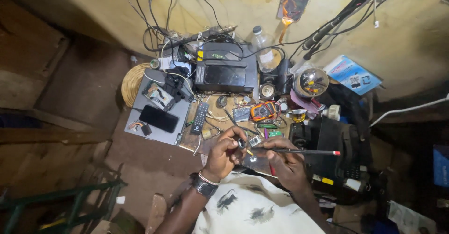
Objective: Repairing small electronic components and a circuit board using precision tools.
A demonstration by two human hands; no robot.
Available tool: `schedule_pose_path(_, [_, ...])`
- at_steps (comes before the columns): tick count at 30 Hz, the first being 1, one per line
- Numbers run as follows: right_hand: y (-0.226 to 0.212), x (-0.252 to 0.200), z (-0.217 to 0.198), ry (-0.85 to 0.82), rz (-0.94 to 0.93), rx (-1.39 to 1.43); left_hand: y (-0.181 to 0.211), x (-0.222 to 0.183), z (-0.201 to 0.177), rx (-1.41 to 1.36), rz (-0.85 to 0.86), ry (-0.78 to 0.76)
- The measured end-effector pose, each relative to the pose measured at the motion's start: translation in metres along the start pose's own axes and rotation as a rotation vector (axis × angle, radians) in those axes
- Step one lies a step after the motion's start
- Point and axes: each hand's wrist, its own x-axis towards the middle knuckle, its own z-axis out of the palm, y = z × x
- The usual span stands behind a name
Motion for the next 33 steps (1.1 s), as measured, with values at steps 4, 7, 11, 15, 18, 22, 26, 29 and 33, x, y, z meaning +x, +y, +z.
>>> schedule_pose_path(4, [0.000, -0.004, -0.003, -0.031, 0.010, 0.183, -0.012, -0.004, 0.001, 0.014, 0.036, 0.013])
schedule_pose_path(7, [0.001, -0.007, -0.009, -0.042, 0.027, 0.188, -0.018, -0.005, 0.004, -0.008, 0.097, -0.005])
schedule_pose_path(11, [0.000, -0.008, -0.018, -0.066, 0.025, 0.186, -0.024, -0.007, 0.012, -0.003, 0.095, 0.031])
schedule_pose_path(15, [-0.004, -0.010, -0.028, -0.097, 0.001, 0.068, -0.039, -0.007, 0.015, -0.065, 0.097, 0.014])
schedule_pose_path(18, [-0.004, -0.012, -0.037, -0.101, -0.078, -0.126, -0.051, -0.006, 0.019, -0.131, 0.119, -0.003])
schedule_pose_path(22, [0.000, -0.017, -0.045, -0.112, 0.000, 0.034, -0.060, -0.006, 0.021, -0.126, 0.110, 0.023])
schedule_pose_path(26, [-0.005, -0.019, -0.049, -0.066, -0.083, -0.183, -0.062, -0.012, 0.027, -0.113, 0.143, -0.058])
schedule_pose_path(29, [-0.004, -0.022, -0.047, -0.056, -0.071, -0.166, -0.062, -0.016, 0.024, -0.098, 0.155, -0.095])
schedule_pose_path(33, [-0.004, -0.018, -0.037, -0.042, -0.132, -0.199, -0.053, -0.015, 0.017, -0.091, 0.129, -0.143])
